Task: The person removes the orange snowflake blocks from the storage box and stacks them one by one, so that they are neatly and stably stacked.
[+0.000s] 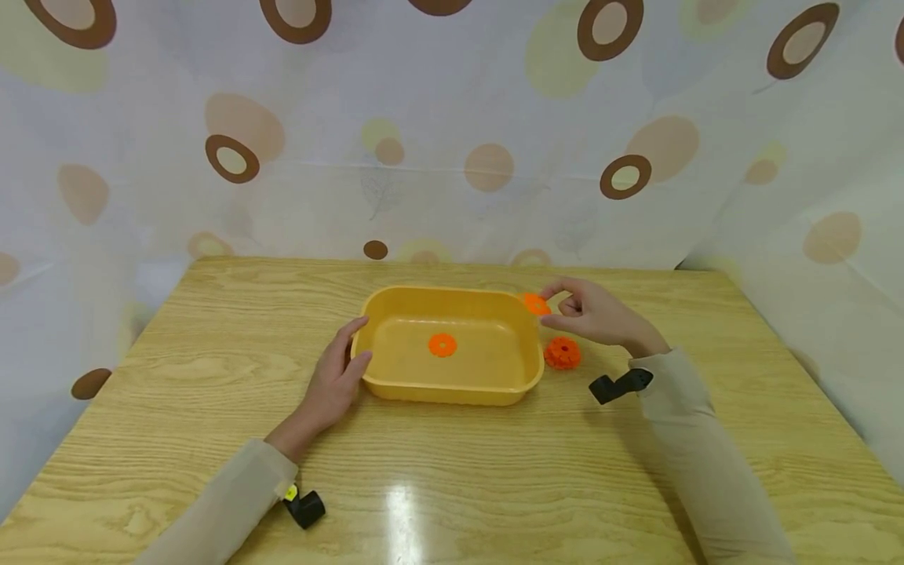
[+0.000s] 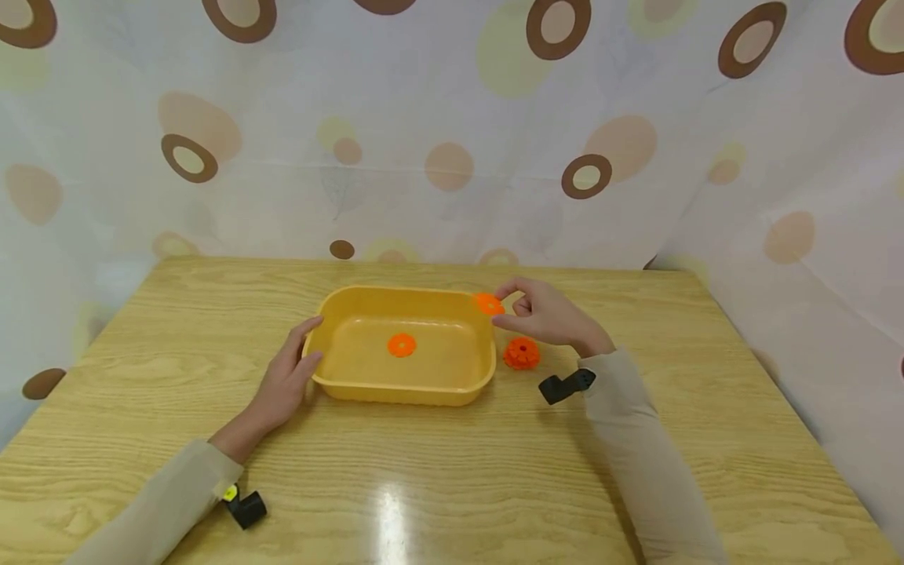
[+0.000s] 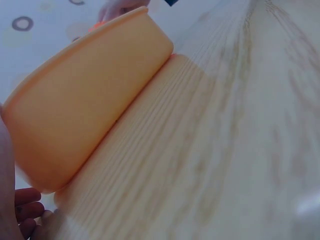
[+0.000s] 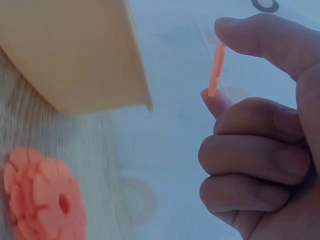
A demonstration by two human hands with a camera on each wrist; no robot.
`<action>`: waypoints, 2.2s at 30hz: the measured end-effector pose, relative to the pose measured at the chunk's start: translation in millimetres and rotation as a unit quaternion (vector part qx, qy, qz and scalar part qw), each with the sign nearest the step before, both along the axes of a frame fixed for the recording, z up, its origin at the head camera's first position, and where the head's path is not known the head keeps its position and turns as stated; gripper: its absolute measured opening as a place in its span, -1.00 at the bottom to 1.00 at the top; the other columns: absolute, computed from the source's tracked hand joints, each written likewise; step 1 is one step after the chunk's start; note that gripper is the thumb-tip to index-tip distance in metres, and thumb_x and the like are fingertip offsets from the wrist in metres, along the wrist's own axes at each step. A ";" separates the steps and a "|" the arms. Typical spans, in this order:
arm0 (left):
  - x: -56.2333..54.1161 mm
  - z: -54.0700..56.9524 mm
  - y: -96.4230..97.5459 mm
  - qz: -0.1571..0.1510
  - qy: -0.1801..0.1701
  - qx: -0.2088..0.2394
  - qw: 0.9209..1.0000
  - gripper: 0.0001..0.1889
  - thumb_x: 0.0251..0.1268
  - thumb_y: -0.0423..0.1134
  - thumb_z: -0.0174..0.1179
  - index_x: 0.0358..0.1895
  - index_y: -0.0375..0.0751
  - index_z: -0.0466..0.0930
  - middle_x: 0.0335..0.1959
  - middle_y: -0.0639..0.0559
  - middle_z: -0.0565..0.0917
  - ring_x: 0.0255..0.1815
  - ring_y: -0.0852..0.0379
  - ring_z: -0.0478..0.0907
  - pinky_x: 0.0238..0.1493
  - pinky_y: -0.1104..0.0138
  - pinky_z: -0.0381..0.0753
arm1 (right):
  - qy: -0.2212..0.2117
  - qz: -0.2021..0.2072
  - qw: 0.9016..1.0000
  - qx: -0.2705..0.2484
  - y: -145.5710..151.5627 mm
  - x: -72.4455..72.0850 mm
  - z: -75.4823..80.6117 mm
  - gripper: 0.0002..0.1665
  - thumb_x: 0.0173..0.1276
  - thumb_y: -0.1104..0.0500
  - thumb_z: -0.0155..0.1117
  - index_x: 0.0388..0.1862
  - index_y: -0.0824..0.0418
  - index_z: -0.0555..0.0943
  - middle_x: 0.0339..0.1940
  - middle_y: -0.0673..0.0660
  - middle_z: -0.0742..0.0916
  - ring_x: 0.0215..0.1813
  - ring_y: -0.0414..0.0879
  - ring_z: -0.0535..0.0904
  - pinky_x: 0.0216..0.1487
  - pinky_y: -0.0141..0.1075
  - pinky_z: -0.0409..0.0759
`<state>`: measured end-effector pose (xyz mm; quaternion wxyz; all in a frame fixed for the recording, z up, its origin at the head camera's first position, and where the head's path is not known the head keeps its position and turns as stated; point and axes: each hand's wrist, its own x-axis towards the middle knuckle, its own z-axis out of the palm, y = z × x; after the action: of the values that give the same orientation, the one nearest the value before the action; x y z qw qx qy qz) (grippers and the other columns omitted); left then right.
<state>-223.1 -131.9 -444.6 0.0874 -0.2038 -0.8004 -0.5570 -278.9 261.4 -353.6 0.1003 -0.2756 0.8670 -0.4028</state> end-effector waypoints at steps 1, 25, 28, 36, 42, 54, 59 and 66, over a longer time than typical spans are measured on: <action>0.1 -0.1 -0.1 -0.001 -0.001 0.000 1.000 -0.50 0.46 -0.42 -0.07 0.43 -0.36 0.15 0.44 -0.32 0.22 0.45 -0.20 0.19 0.37 -0.09 0.16 | -0.008 -0.006 1.000 0.000 3.3 0.9 -0.8 -0.65 0.38 0.26 0.22 0.06 0.40 0.43 -0.75 -0.11 0.20 -0.71 -0.27 0.04 -0.56 -0.39 0.25; 0.6 -2.4 0.7 -0.001 -0.001 0.015 1.000 -0.49 0.45 -0.43 -0.06 0.42 -0.37 0.14 0.44 -0.33 0.19 0.48 -0.17 0.10 0.37 0.55 0.03 | -0.131 -0.004 0.984 0.119 42.5 -0.2 -10.7 -0.54 0.39 0.08 0.23 0.09 0.37 0.43 -0.68 -0.05 0.28 -0.65 -0.25 0.07 -0.48 -0.37 0.21; 0.4 -2.8 0.8 -0.006 -0.001 0.023 1.000 -0.49 0.45 -0.44 -0.07 0.42 -0.39 0.14 0.44 -0.34 0.18 0.47 -0.20 0.11 0.31 0.67 0.04 | -0.139 -0.004 0.983 0.117 44.3 -2.4 -14.5 -0.53 0.38 0.10 0.25 0.10 0.39 0.43 -0.70 -0.06 0.27 -0.65 -0.26 0.07 -0.51 -0.37 0.19; 0.7 -1.4 0.5 0.003 -0.001 0.003 1.000 -0.49 0.46 -0.42 -0.07 0.43 -0.34 0.15 0.45 -0.32 0.19 0.49 -0.16 0.09 0.46 0.23 0.03 | -0.155 -0.009 0.979 0.130 43.3 -5.2 -22.2 -0.56 0.34 0.15 0.27 0.09 0.35 0.44 -0.70 -0.05 0.32 -0.67 -0.24 0.12 -0.52 -0.40 0.21; 0.8 -1.4 0.4 0.002 0.000 0.001 1.000 -0.49 0.46 -0.42 -0.08 0.43 -0.35 0.14 0.45 -0.32 0.18 0.49 -0.16 0.09 0.45 0.23 0.04 | -0.155 -0.003 0.980 0.129 41.4 -4.7 -21.8 -0.53 0.33 0.15 0.27 0.09 0.39 0.42 -0.70 -0.04 0.35 -0.67 -0.25 0.14 -0.52 -0.38 0.22; 0.2 -2.8 0.0 -0.001 -0.002 0.004 1.000 -0.49 0.46 -0.44 -0.08 0.43 -0.37 0.13 0.45 -0.31 0.18 0.49 -0.14 0.08 0.44 0.28 0.02 | -0.165 -0.003 0.978 0.127 42.1 -5.6 -23.3 -0.55 0.29 0.19 0.31 0.07 0.37 0.42 -0.68 -0.03 0.33 -0.66 -0.24 0.15 -0.51 -0.39 0.21; -0.2 -3.2 -0.8 -0.001 -0.003 0.000 1.000 -0.49 0.47 -0.42 -0.08 0.43 -0.35 0.14 0.45 -0.30 0.18 0.49 -0.14 0.09 0.45 0.14 0.03 | -0.166 -0.002 0.978 0.124 41.4 -6.3 -24.1 -0.57 0.29 0.22 0.29 0.06 0.37 0.41 -0.67 -0.02 0.33 -0.66 -0.23 0.16 -0.51 -0.40 0.20; -0.2 -1.5 -0.8 -0.001 -0.006 -0.002 1.000 -0.49 0.46 -0.42 -0.08 0.44 -0.33 0.14 0.46 -0.29 0.17 0.50 -0.15 0.07 0.43 -0.07 0.02 | -0.163 -0.007 0.978 0.131 42.9 -5.6 -23.9 -0.61 0.34 0.22 0.23 0.06 0.36 0.41 -0.67 -0.02 0.34 -0.66 -0.23 0.16 -0.51 -0.38 0.21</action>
<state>-223.2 -132.7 -446.1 0.0815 -0.2013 -0.8018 -0.5568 -284.5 304.3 -377.5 0.2724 -0.1844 0.8863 -0.3260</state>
